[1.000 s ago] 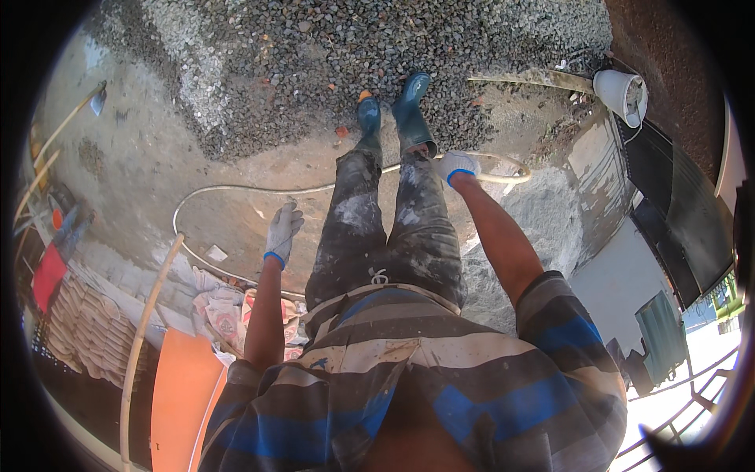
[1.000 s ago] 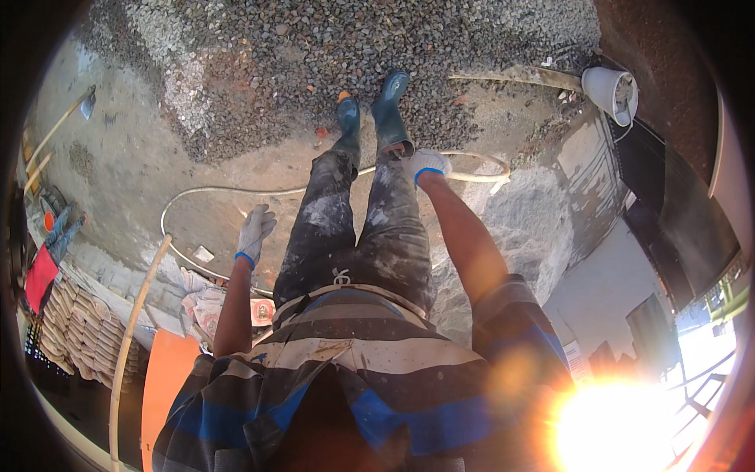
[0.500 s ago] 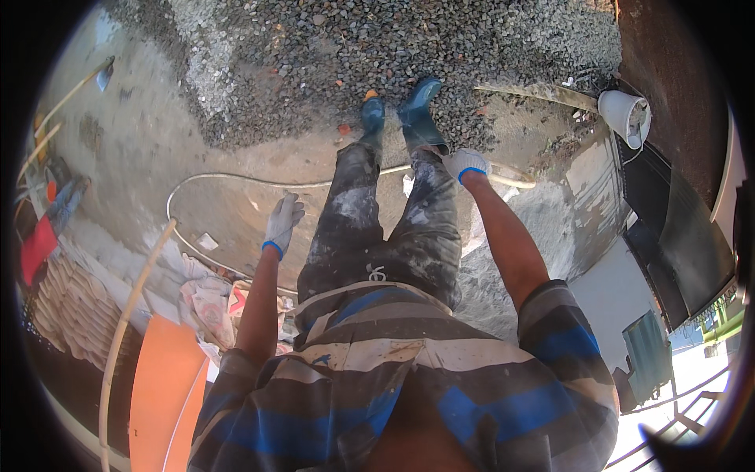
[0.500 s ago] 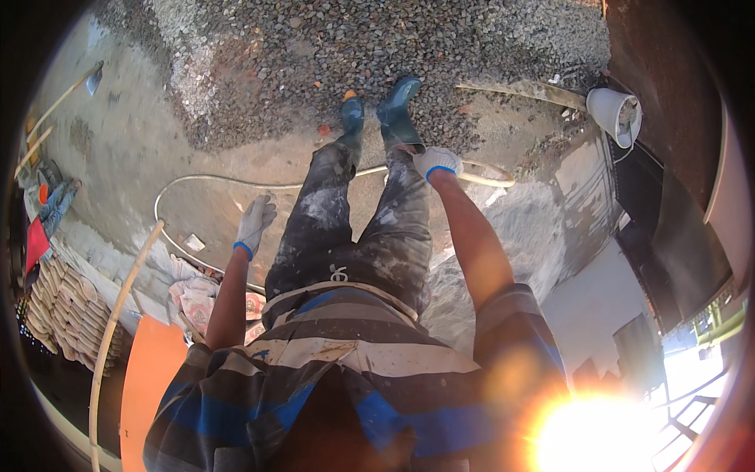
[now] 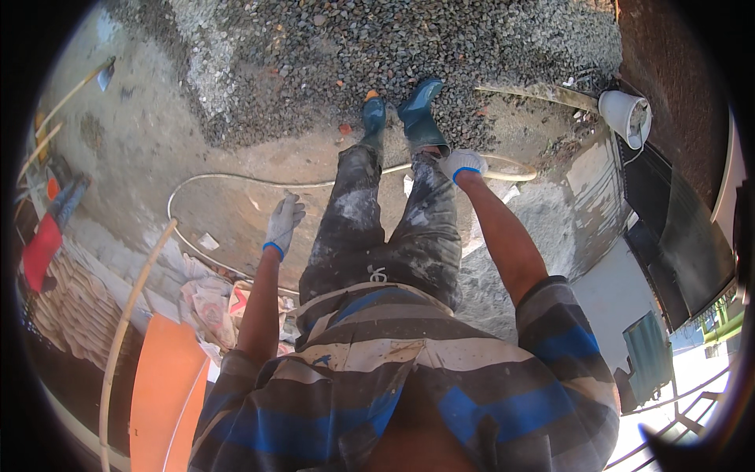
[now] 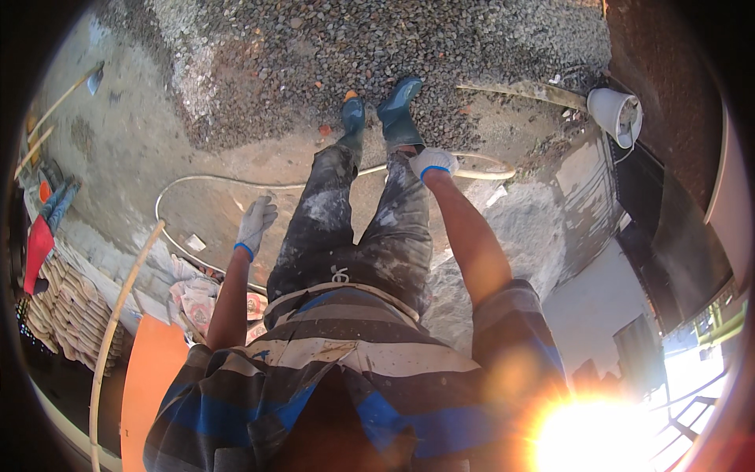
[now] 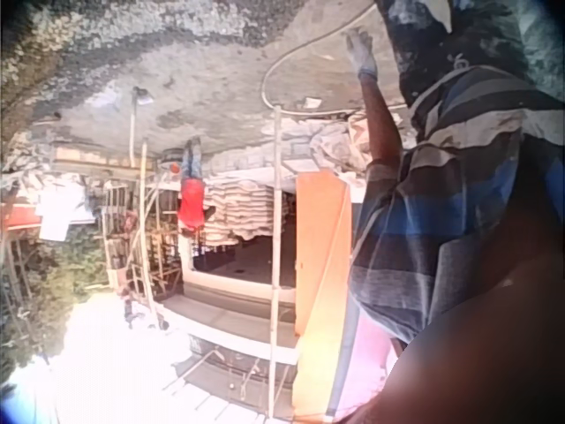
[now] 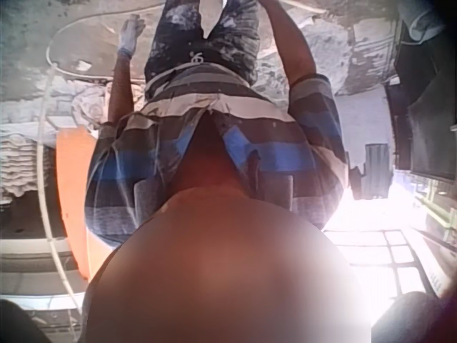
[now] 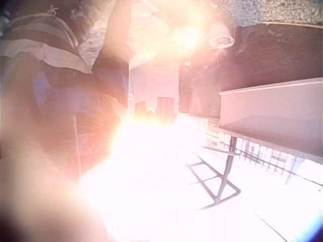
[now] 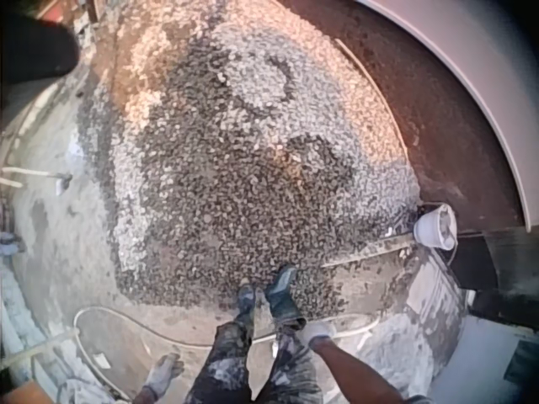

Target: The person repeatedly rinses a pair of rubber boots using a handheld hose, scrubbing the exterior and interior surfaces. The person then puts on the boots and continues to spray water on the gravel ground.

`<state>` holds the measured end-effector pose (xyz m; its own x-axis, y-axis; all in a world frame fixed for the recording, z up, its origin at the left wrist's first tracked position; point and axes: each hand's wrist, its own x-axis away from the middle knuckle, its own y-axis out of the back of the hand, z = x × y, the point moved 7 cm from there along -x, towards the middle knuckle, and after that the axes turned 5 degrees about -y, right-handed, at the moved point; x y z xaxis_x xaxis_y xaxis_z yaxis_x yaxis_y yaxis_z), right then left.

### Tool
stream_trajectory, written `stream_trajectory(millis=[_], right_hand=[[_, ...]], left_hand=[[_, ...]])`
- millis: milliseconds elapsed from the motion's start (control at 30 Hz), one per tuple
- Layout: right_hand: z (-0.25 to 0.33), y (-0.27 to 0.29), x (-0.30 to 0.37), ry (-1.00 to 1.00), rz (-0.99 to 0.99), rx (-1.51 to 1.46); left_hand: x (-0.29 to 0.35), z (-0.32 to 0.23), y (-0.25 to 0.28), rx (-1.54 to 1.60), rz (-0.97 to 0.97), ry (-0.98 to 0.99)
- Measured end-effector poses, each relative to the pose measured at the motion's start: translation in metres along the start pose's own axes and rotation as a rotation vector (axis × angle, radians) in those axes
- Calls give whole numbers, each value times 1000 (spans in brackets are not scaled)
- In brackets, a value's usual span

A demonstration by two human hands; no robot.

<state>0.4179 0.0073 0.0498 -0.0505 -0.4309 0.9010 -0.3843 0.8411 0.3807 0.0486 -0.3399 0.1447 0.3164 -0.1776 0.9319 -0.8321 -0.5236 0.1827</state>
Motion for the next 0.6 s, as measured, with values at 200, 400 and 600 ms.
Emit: stream_trajectory(millis=[200,400,600], right_hand=[[-16,-1,-11,-20,-26,-31],[-42,-22,-21,-31,-51,-103],[-85,-31,-2,-146,-73,-253]], left_hand=[[2,-5,5,0,-21,18],[4,-25,10,-44,3,21],[17,-53,33,-150,31,-7]])
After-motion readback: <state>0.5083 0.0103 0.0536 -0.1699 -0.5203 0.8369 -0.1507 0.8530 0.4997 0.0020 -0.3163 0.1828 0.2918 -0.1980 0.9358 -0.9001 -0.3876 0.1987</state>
